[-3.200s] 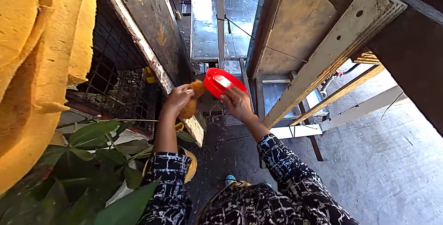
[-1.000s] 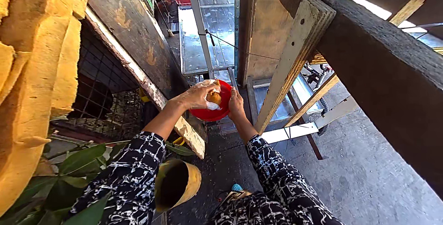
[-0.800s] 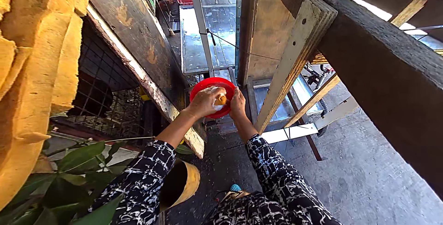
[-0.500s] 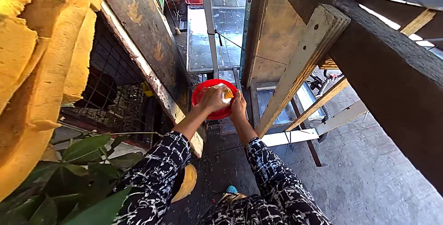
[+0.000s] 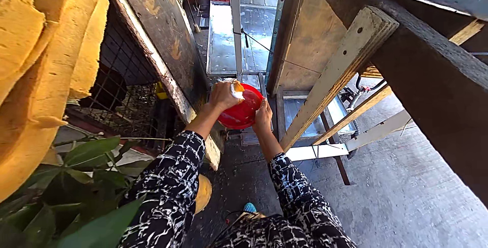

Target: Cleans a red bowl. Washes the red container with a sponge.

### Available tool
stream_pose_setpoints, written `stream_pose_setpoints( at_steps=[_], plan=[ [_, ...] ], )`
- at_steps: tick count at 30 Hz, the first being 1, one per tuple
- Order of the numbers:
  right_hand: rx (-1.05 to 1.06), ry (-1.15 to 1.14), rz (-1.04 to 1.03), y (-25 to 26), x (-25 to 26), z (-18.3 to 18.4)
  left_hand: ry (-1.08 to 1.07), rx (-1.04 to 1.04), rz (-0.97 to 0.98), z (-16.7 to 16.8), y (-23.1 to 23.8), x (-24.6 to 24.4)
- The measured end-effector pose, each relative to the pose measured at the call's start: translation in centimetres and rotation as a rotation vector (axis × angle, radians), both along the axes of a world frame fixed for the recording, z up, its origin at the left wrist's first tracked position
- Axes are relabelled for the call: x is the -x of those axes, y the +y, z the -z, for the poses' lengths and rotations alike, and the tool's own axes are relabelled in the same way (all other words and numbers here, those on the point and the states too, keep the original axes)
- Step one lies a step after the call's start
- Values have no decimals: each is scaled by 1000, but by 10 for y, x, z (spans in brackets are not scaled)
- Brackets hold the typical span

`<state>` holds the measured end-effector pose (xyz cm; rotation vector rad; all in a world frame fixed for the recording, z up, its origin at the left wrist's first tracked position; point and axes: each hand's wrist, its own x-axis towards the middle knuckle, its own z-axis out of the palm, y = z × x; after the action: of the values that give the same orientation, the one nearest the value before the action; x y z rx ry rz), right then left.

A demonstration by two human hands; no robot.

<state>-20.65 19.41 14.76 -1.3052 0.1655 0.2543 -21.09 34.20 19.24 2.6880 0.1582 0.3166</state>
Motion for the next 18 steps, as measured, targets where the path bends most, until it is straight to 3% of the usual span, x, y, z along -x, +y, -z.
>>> stream_pose_setpoints(
  at_steps=[4,6,10,13,15,18],
  plan=[
    [-113,-48,-18,4,1,8,-113,36,342,7,-39,10],
    [-116,-43,3,2,1,8,-71,57,371,9,-31,7],
    [-75,9,83,-1,-2,8,-76,-2,110,7,5,2],
    [-80,26,99,2,-3,11,-5,31,-64,-3,-18,12],
    [-84,10,77,5,-3,12,-38,75,24,0,-43,21],
    [-57,-59,29,7,-2,17,-94,114,346,9,-44,14]
  ],
)
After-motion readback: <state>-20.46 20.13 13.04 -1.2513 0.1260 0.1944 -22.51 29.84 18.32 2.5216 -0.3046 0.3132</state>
